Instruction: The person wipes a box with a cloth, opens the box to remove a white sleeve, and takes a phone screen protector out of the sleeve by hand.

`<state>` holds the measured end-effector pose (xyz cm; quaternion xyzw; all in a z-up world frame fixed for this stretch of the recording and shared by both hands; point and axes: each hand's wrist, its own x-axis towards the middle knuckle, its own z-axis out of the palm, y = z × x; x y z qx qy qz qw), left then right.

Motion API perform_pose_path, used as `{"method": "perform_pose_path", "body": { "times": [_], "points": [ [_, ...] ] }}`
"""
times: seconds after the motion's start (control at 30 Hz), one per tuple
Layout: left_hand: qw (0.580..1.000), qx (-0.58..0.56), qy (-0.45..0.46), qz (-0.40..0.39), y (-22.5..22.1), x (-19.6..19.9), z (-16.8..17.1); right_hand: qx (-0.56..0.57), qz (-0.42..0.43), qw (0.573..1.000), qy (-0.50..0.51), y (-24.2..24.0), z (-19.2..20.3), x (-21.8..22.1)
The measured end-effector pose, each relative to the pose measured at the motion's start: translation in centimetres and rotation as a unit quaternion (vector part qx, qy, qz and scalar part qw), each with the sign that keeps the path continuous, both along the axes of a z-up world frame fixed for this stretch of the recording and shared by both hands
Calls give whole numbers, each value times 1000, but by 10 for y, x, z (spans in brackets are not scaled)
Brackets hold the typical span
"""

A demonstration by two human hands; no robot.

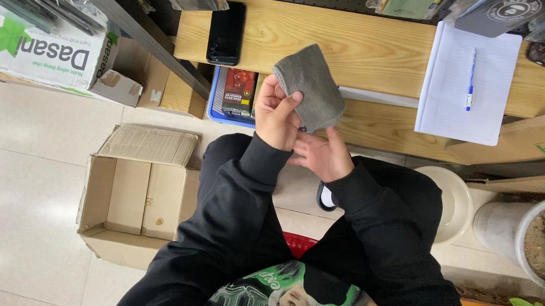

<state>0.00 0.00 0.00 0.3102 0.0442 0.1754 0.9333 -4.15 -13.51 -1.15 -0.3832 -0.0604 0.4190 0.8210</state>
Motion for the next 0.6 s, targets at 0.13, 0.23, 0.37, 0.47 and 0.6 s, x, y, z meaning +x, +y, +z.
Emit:
{"method": "perform_pose_path", "body": {
  "times": [0.13,0.23,0.37,0.47,0.6],
  "points": [
    [997,-63,1,-52,-17,-15,-11,162,-121,976,86,3,87,14],
    [997,-73,-15,-30,-23,-19,-13,221,-195,956,-10,-18,35,28],
    [994,-34,74,-78,-33,-27,-22,122,-318,939,-39,-25,46,28],
    [972,22,200,-126,-35,-32,-12,69,-391,914,80,-41,58,40],
    [861,199,439,-161,-41,-21,-49,141,-436,879,133,-70,108,48]
  ]
}}
